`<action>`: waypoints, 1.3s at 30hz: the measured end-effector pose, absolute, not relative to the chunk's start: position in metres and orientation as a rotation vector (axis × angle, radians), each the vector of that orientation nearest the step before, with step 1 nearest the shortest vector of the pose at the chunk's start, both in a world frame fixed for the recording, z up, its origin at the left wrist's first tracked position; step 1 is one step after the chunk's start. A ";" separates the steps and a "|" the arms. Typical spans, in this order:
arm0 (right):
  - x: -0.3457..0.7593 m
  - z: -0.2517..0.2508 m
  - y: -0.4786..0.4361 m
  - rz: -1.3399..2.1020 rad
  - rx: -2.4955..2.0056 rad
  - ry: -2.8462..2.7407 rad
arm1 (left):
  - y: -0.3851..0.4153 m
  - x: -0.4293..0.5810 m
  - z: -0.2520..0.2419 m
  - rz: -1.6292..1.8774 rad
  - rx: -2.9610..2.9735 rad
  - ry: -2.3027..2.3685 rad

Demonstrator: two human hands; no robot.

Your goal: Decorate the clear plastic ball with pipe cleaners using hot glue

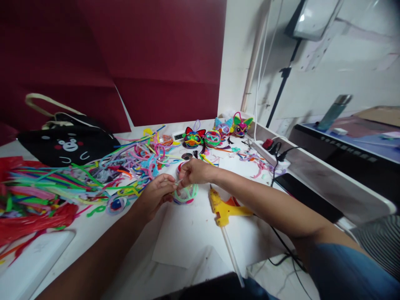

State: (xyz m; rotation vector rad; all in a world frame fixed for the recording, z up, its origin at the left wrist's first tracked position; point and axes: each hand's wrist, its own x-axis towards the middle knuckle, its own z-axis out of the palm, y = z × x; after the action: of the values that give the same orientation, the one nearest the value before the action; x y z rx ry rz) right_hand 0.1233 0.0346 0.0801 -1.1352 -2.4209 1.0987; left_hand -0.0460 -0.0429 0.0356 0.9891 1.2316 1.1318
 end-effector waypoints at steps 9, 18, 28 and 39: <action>0.131 0.075 0.044 1.139 -1.013 -2.235 | -0.040 -0.056 0.039 1.076 0.964 1.221; 0.172 0.070 0.050 1.109 -0.980 -2.042 | -0.024 -0.085 0.027 1.032 0.952 1.143; 0.193 0.049 0.048 1.053 -0.938 -2.082 | -0.021 -0.099 0.022 1.080 0.942 1.106; 0.228 0.064 -0.007 0.831 -1.033 -2.425 | -0.019 -0.099 0.022 1.193 0.875 1.093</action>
State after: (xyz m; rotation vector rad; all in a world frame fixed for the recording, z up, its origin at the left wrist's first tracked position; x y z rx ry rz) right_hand 0.2277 -0.0074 0.0637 -1.0334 -2.4251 0.8311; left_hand -0.0992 -0.0191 0.0217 0.8747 1.0933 1.1934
